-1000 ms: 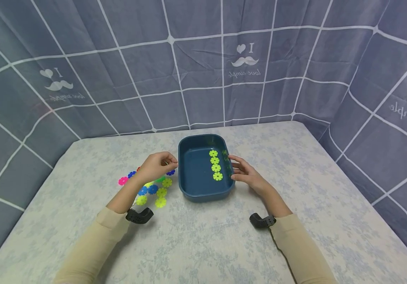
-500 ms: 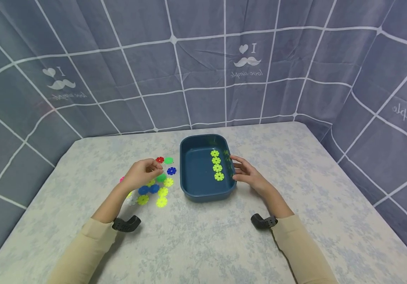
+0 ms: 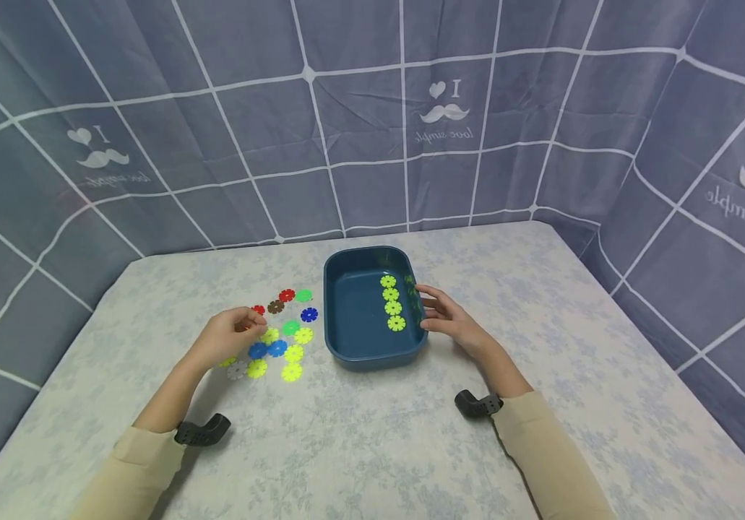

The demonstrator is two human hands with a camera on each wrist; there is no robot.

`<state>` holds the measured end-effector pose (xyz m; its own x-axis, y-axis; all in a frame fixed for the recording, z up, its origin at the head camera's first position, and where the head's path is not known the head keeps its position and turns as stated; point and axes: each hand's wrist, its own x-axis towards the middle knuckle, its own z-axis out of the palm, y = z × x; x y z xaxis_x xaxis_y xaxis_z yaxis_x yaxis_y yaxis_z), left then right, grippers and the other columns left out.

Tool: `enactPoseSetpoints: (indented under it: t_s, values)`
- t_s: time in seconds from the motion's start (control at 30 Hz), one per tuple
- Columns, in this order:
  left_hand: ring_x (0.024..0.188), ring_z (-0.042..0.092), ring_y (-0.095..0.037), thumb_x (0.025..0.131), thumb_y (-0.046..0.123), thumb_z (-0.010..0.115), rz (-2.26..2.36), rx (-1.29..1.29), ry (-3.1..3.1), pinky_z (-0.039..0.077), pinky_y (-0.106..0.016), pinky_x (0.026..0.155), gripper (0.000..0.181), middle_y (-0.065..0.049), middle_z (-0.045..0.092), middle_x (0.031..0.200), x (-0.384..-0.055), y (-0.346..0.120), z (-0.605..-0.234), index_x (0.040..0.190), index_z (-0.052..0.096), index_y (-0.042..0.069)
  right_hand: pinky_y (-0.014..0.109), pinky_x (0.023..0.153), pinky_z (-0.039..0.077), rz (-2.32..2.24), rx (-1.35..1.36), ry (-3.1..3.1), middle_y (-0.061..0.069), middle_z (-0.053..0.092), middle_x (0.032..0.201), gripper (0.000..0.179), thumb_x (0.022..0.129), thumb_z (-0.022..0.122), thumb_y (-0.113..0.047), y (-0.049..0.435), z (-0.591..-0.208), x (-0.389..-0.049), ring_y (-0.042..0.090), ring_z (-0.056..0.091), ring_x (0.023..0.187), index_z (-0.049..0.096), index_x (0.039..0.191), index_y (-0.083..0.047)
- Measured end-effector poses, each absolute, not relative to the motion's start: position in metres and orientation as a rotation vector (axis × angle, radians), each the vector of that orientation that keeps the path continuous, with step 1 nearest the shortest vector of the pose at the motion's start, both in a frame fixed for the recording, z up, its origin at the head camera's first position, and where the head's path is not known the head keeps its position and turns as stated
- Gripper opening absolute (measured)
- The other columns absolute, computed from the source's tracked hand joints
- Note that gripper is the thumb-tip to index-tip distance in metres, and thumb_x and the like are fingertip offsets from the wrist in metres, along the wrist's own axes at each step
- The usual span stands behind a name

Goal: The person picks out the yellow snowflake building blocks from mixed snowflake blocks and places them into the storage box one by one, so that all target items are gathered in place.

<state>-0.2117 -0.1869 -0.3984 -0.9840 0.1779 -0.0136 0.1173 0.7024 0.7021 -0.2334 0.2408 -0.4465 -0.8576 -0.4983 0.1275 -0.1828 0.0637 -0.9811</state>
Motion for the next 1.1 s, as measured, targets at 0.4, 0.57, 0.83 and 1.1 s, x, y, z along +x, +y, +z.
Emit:
enactPoseSetpoints:
  t_s: [0.4,0.57,0.83,1.1]
  values:
    - [0.086,0.057,-0.025,0.094,0.02,0.066,1.085,0.123,2.863,0.046,-0.032,0.065,0.02,-0.008,0.062,0.092,-0.196,-0.221,-0.409,0.102,0.064,0.001,0.044,0.1,0.041,-1.849,-0.644,2.126,0.027,0.023,0.153,0.069,0.097,0.055,-0.011,0.243,-0.447,-0.233,0.047,0.034,0.133,0.019,0.155,-0.009]
    - [0.085,0.057,-0.025,0.094,0.018,0.065,1.122,0.077,2.859,0.048,-0.032,0.064,0.02,-0.009,0.063,0.092,-0.189,-0.233,-0.415,0.102,0.063,0.0,0.041,0.099,0.041,-1.846,-0.662,2.125,0.029,0.021,0.154,0.068,0.098,0.054,-0.01,0.243,-0.446,-0.232,0.048,0.032,0.134,0.018,0.155,-0.007]
    - [0.084,0.055,-0.025,0.093,0.02,0.068,1.118,0.009,2.892,0.046,-0.032,0.065,0.024,-0.008,0.061,0.09,-0.187,-0.247,-0.422,0.104,0.064,-0.001,0.047,0.101,0.039,-1.842,-0.665,2.12,0.03,0.019,0.153,0.069,0.098,0.055,-0.013,0.243,-0.445,-0.232,0.05,0.031,0.134,0.017,0.155,-0.005]
    - [0.081,0.05,-0.023,0.089,0.023,0.074,1.142,0.062,2.842,0.045,-0.028,0.062,0.032,-0.008,0.058,0.089,-0.186,-0.252,-0.425,0.106,0.063,-0.003,0.049,0.101,0.039,-1.84,-0.655,2.141,0.03,0.023,0.152,0.067,0.097,0.054,-0.01,0.241,-0.444,-0.231,0.049,0.033,0.133,0.019,0.155,-0.005]
